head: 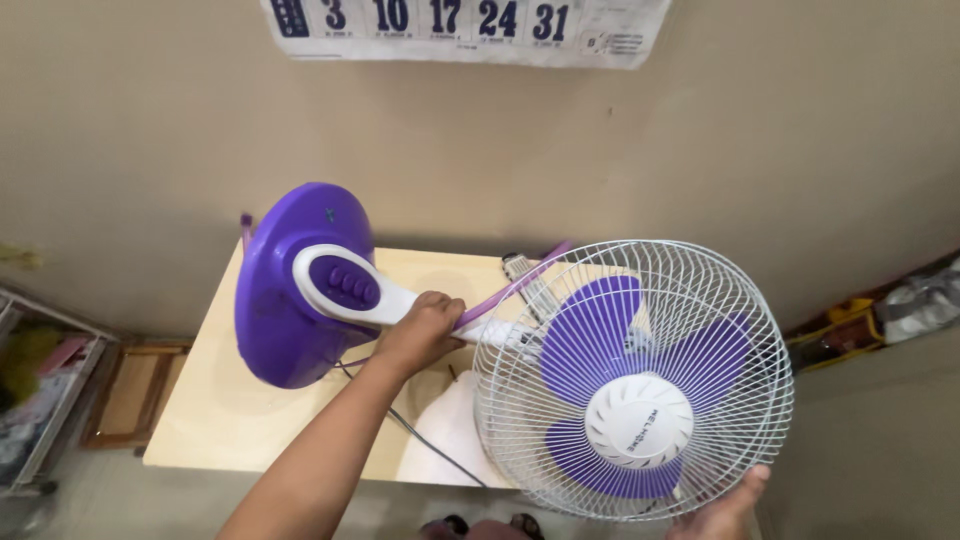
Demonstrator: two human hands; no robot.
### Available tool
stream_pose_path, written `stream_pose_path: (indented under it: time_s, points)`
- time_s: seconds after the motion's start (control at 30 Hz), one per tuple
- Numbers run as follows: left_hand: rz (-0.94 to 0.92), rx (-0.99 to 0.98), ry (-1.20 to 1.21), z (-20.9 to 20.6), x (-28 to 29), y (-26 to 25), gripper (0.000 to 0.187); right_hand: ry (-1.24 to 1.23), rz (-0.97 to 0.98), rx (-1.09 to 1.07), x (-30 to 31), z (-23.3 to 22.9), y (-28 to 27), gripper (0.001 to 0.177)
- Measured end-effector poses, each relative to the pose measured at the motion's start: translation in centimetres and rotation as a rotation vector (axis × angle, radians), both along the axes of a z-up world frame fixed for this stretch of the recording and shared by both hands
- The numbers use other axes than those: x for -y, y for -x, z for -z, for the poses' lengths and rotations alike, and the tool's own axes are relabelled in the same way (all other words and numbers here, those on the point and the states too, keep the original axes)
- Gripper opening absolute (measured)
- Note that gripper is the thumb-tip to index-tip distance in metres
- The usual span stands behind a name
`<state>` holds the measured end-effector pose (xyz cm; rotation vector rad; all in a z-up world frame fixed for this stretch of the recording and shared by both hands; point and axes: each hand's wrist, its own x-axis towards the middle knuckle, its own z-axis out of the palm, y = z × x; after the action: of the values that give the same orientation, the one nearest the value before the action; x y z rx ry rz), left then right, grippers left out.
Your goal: The person reassembles a purple and white electric fan on a table. They attach the front grille, then secure the outer ring using a screwdriver.
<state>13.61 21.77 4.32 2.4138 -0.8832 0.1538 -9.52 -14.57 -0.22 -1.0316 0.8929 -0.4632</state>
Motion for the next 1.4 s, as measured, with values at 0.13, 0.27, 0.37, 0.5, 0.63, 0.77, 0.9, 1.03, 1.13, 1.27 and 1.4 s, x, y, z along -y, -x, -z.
stream_pose_path:
  time_s: [0.13,0.27,0.37,0.5,0.63,0.77,0.9,1.03,1.13,1.27,1.4]
  points:
    - [0.014,0.006,-0.012,0.2,2.7,-1.9,0.037,-0.02,0.02,0.11,3.2,0.6,-1.4,0.081]
    - [-0.002,0.042,-0.039,1.3,4.3,-4.5,0.039,-0.119,0.052,0.194,5.7,2.0,-4.8,0.072]
    - [-0.038,0.053,-0.016,2.7,4.2,-5.6,0.04,-0.142,0.041,0.245,6.4,3.4,-7.4,0.071]
    - [-0.074,0.065,-0.029,4.0,2.5,-7.1,0.04,-0.171,0.035,0.213,5.5,5.1,-10.2,0.072]
    - [-0.114,-0.001,-0.04,5.0,0.6,-7.6,0.036,-0.18,0.054,0.207,3.8,6.3,-12.0,0.068]
    - [-0.174,-0.011,-0.041,5.7,-0.3,-7.7,0.037,-0.137,0.0,0.264,3.5,6.5,-13.8,0.065]
    - [-0.196,0.015,-0.029,6.2,-0.8,-7.5,0.038,-0.129,-0.046,0.251,3.3,6.8,-14.2,0.068]
    - [-0.208,0.039,-0.023,6.4,-1.1,-7.5,0.039,-0.102,-0.12,0.249,3.1,7.1,-14.9,0.072]
    - [-0.236,0.025,0.001,6.2,-1.6,-7.8,0.036,-0.147,-0.173,0.215,2.8,7.2,-16.1,0.076]
    - [-0.281,0.006,0.017,6.1,-2.1,-7.9,0.036,-0.201,-0.224,0.193,2.6,7.2,-18.4,0.082]
    - [-0.322,-0.013,-0.011,5.9,-2.8,-7.8,0.037,-0.189,-0.232,0.153,1.6,7.5,-19.7,0.083]
